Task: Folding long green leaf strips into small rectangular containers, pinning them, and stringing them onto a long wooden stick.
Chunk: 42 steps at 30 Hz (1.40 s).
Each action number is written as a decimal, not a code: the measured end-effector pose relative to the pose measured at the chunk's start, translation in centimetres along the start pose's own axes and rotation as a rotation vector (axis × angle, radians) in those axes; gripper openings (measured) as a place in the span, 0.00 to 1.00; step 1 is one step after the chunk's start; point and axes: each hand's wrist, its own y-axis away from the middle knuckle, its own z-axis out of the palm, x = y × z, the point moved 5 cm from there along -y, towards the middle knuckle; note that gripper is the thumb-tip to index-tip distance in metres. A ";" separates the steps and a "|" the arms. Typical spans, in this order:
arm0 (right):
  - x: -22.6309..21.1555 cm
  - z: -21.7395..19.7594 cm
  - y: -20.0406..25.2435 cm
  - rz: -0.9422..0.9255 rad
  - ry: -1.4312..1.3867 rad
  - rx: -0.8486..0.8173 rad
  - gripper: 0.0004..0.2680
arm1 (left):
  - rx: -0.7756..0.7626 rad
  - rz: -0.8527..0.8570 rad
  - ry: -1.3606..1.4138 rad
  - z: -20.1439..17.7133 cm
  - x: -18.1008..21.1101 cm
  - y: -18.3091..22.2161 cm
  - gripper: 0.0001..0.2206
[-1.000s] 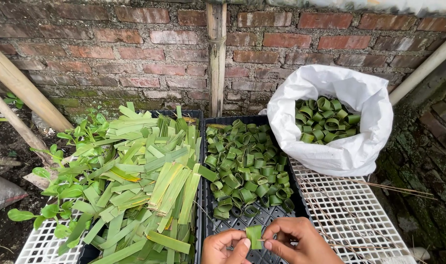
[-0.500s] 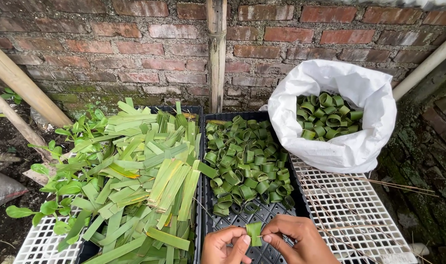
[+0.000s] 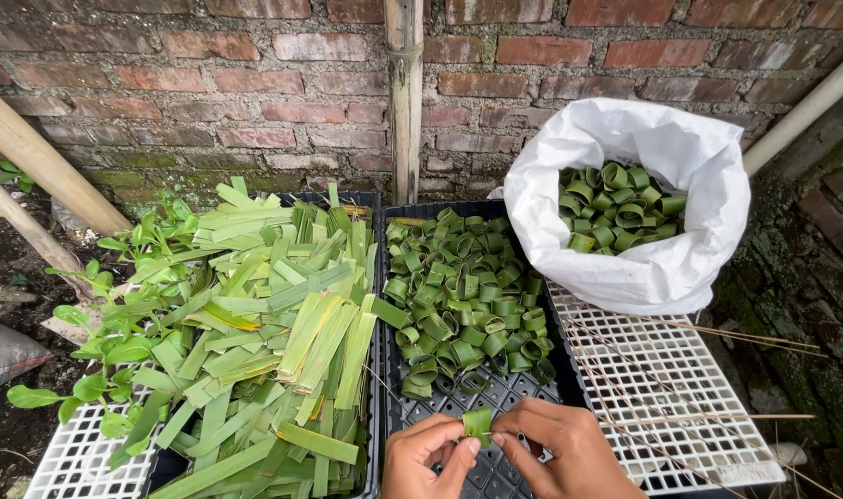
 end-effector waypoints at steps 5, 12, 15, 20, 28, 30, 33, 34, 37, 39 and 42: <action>0.5 0.7 0.3 0.004 0.030 0.018 0.05 | 0.026 0.106 -0.161 -0.2 1.9 -0.2 0.07; 1.0 2.3 1.5 -0.038 0.241 0.220 0.03 | 0.176 0.635 -0.432 0.7 5.2 0.8 0.03; 1.4 3.0 1.5 -0.063 0.262 0.196 0.02 | 0.132 0.641 -0.456 0.5 3.5 0.7 0.02; 0.3 0.2 -0.5 -0.032 0.045 -0.004 0.03 | -0.045 -0.049 0.084 -1.3 0.8 -0.9 0.04; 1.3 1.1 0.5 -0.075 0.139 -0.008 0.03 | -0.112 -0.235 0.260 -0.4 -0.8 -0.5 0.07; 2.5 2.1 1.3 -0.022 0.366 0.023 0.05 | 0.067 0.608 -0.465 -0.2 3.0 0.3 0.06; 4.9 4.0 2.1 0.084 0.378 -0.071 0.06 | 0.184 0.720 -0.745 0.3 3.0 1.1 0.03; 5.6 4.3 2.4 0.084 0.376 -0.066 0.06 | 0.180 0.723 -0.747 0.3 2.6 1.2 0.03; 7.6 5.0 3.0 0.187 0.465 -0.211 0.06 | 0.082 0.719 -0.791 0.5 1.7 1.0 0.03; 8.0 5.1 3.2 0.234 0.425 -0.420 0.09 | -0.053 -0.163 -0.254 -0.6 -2.5 -0.4 0.04; 3.9 3.3 1.4 0.106 0.197 -0.345 0.08 | -0.063 -0.667 0.232 -1.2 -4.7 0.1 0.07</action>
